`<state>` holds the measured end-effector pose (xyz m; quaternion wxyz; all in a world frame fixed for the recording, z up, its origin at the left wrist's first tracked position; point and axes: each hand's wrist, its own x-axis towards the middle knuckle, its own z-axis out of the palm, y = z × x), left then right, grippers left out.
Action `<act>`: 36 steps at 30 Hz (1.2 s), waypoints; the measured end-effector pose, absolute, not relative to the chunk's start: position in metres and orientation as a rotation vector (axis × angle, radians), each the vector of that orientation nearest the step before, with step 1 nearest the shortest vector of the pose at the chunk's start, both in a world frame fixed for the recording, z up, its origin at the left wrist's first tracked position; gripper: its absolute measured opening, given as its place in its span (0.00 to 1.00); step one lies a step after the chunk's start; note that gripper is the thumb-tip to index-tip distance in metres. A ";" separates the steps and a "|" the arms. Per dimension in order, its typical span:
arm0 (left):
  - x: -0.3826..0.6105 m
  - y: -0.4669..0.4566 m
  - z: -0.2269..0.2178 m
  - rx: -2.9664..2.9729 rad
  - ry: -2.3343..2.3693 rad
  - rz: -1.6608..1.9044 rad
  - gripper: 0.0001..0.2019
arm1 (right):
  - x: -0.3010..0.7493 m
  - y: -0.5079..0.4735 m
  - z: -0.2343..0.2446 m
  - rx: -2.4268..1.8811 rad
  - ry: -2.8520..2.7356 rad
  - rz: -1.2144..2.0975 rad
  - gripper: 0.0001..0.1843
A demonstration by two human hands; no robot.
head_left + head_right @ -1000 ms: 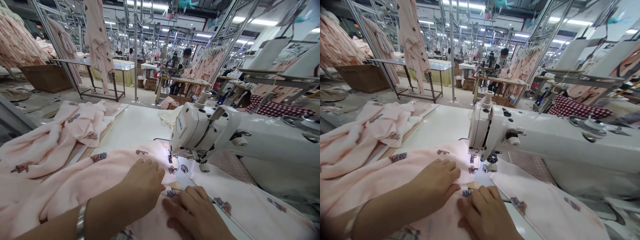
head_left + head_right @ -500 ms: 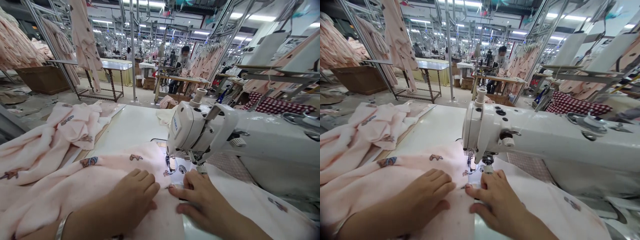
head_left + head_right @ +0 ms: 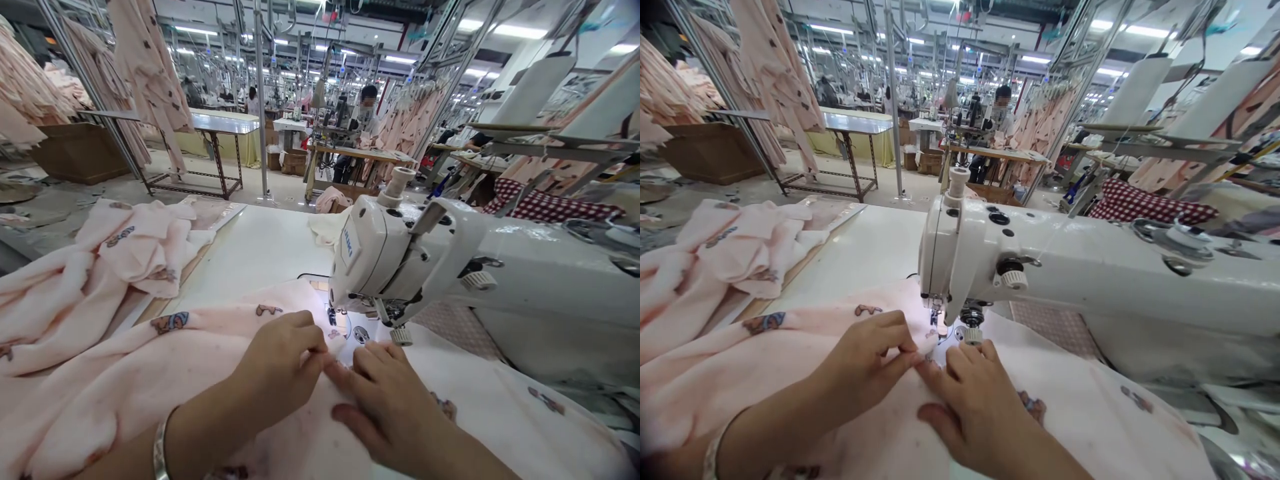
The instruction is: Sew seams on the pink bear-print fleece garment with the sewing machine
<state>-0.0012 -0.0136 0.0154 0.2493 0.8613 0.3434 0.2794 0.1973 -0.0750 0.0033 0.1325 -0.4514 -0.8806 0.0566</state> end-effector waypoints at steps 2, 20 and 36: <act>0.000 -0.018 0.008 2.573 0.739 0.846 0.09 | 0.202 -0.072 0.003 -1.387 -2.523 0.290 0.10; -0.005 -0.022 0.004 2.735 0.460 0.420 0.14 | 0.230 -0.061 0.008 -1.496 -2.426 0.108 0.07; -0.013 0.032 0.013 2.791 0.495 0.322 0.11 | 0.233 -0.010 -0.032 -1.829 -2.147 -0.118 0.13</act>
